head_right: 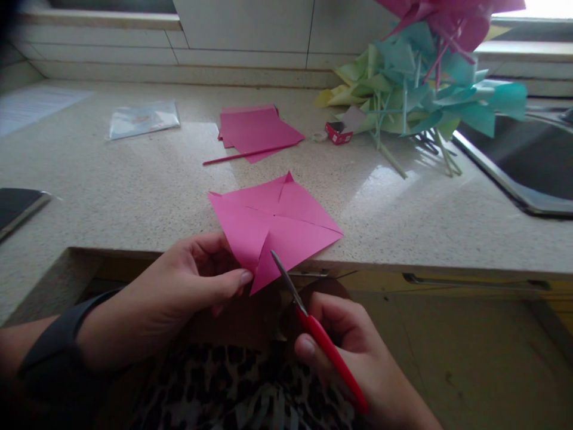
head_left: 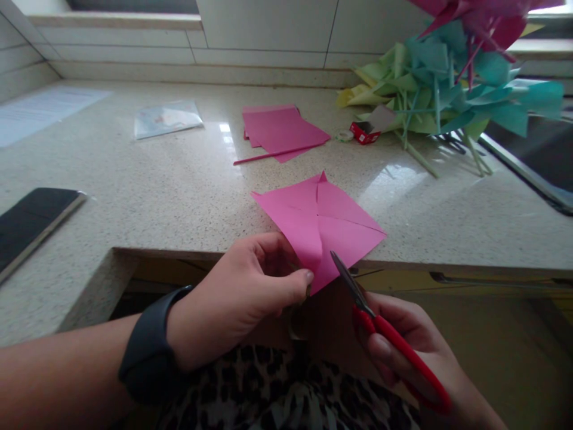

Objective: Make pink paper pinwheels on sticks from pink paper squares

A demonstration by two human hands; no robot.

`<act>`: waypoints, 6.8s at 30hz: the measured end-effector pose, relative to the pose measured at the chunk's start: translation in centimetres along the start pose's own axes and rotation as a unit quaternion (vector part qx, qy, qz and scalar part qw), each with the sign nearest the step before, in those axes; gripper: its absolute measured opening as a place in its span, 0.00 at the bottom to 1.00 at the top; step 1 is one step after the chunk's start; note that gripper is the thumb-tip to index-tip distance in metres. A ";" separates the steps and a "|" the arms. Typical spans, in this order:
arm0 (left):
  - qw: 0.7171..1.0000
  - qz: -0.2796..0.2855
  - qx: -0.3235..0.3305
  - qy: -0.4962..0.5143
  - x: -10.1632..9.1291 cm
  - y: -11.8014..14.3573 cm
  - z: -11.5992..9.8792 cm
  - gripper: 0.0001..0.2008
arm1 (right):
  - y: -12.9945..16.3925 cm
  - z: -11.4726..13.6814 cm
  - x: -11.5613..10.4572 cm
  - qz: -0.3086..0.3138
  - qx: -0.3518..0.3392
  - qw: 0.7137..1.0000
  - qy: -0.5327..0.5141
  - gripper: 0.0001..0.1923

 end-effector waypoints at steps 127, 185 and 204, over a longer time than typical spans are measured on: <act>0.948 -0.022 0.142 -0.285 -0.2 0.3 -0.6 0.06 | -0.7 -1.3 -0.7 -0.082 0.037 0.996 -0.021 0.25; 0.996 0.012 -0.042 -0.081 0.4 0.2 2.7 0.22 | -1.7 5.1 -0.5 -0.244 -0.111 0.963 -0.024 0.14; 0.996 0.024 -0.089 -0.003 0.7 0.0 3.3 0.12 | -1.5 4.9 -0.1 -0.232 -0.117 0.966 -0.016 0.11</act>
Point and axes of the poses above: each hand's wrist, its own y-axis away from the middle knuckle, its own x-axis out of the palm, z = x × y, the point moved 10 cm from there along -y, towards the middle knuckle, and after that the axes turned 1 degree about -z, right-handed, at the moved point
